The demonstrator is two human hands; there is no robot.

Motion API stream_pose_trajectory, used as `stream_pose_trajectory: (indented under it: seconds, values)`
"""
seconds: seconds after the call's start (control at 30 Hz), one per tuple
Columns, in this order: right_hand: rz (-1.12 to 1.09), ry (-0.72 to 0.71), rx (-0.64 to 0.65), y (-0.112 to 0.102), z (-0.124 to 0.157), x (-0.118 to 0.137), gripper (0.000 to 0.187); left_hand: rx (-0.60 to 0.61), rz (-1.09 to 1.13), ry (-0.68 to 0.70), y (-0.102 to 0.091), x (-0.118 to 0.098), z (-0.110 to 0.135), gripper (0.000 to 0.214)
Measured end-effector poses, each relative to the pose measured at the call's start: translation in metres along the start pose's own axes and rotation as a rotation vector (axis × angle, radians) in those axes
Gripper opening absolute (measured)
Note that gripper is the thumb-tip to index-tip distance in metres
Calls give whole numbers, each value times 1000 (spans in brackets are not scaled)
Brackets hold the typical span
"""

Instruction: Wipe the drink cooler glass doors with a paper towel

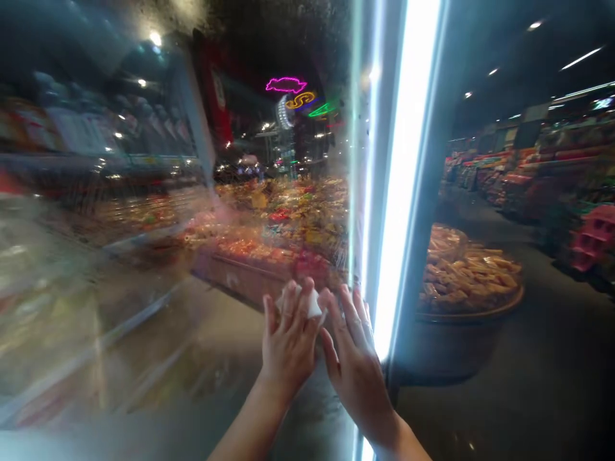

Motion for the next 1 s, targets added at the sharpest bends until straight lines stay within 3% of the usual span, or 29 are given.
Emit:
stream_pose_trajectory:
  seconds: [0.07,0.13,0.27,0.33,0.4,0.5,0.57,0.7,0.77,0.83,0.93,1.0]
  values:
    - [15,-32,13,11,10,5,68,-6,14,53,1,3,32,65]
    - [26,-84,40,21,19,12,67,5,-2,48,-3,25,59,64]
    - [12,-113,40,36,7,32,72,20,-99,-226,-24,108,57,73]
    - [-22,-104,41,44,-3,45,75,16,-129,-365,-31,135,58,77]
    - [-56,-104,55,56,-1,57,75,19,-128,-399,-33,138,83,80]
    - [-86,-135,89,76,21,69,71,32,-161,-399,-31,125,144,81]
    - [-89,-155,85,90,34,75,71,23,-195,-452,-29,140,176,79]
    - [-110,-144,16,113,28,95,78,-27,-228,-692,-35,233,191,71]
    - [-134,-170,9,127,24,110,78,-58,-233,-818,-40,270,200,68]
    - [-145,-224,33,144,29,125,75,-95,-238,-893,-42,278,221,66]
    - [-149,-314,90,170,52,143,66,-132,-244,-937,-41,267,255,66]
    - [-172,-317,92,182,64,151,62,-136,-238,-963,-42,275,259,64]
Point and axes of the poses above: each hand's wrist, its own z-axis away from the middle knuckle, its own y-axis out of the palm, x = y × z, the point moved 2 cm from there along -z, towards the middle knuckle, and after that the axes turned 13 degrees about -z, right-handed, at the moved point
